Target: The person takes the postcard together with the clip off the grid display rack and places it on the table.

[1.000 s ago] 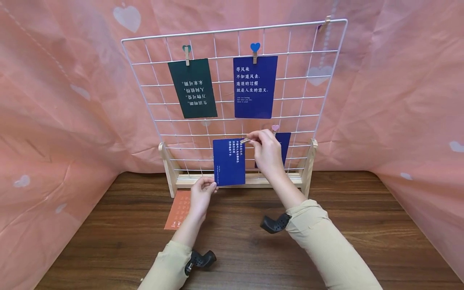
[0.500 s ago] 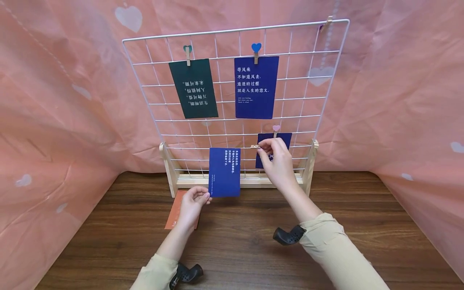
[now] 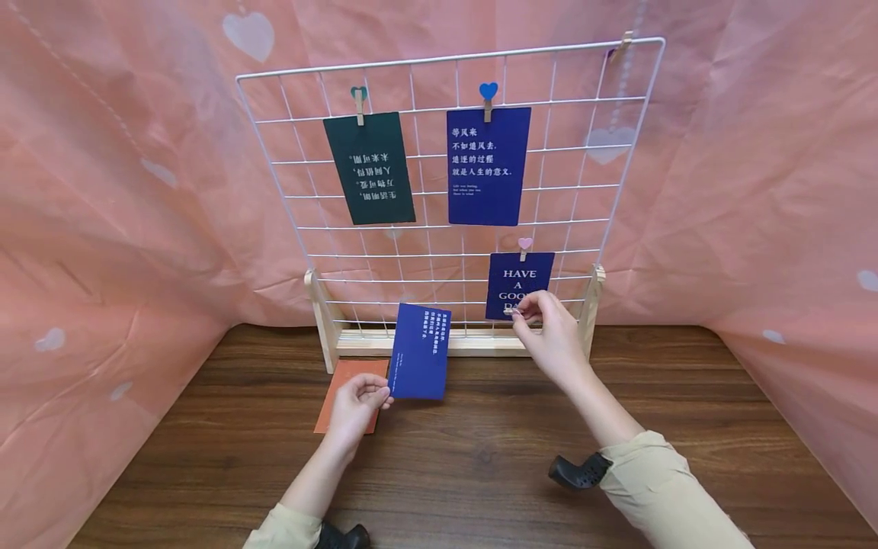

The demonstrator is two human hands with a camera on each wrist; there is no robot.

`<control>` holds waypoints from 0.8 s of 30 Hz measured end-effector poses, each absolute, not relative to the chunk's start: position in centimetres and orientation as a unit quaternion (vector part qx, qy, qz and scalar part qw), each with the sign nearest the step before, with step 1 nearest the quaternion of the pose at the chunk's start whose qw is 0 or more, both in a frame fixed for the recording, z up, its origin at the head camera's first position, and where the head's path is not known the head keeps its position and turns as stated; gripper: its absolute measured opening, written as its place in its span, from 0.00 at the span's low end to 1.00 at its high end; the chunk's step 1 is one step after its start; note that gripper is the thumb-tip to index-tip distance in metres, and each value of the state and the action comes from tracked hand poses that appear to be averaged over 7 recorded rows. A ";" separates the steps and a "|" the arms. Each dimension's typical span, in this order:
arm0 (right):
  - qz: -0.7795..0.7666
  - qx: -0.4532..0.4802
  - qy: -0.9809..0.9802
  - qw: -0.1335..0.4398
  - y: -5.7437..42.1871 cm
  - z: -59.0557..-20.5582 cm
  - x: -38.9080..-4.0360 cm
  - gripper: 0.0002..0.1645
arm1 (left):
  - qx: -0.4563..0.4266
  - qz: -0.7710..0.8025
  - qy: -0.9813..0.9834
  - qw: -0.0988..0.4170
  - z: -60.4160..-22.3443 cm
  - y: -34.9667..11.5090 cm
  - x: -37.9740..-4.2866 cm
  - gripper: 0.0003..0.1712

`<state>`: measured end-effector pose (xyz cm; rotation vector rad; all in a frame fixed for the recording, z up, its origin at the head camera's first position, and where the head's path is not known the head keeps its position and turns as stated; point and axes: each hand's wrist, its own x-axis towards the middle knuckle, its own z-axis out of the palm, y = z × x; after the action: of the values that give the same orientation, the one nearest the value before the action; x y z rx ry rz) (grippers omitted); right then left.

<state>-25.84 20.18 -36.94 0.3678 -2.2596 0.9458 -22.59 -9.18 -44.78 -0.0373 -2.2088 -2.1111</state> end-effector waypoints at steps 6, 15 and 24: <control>0.347 0.151 -0.871 0.314 21.7 -38.4 -25.2 0.06 | 0.004 -0.665 -0.745 0.044 -45.2 -9.5 -22.2 0.06; 0.347 0.176 -0.881 0.269 23.2 -40.1 -24.7 0.06 | 0.033 -0.646 -0.762 0.028 -45.7 -9.7 -22.0 0.05; 0.338 0.154 -0.906 0.202 24.2 -40.8 -24.1 0.08 | 0.050 -0.629 -0.776 0.022 -45.9 -10.0 -21.8 0.05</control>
<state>-24.10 24.21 -40.79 0.4310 -2.5298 0.9449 -21.77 -10.04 -45.86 0.1537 -2.4032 -1.9487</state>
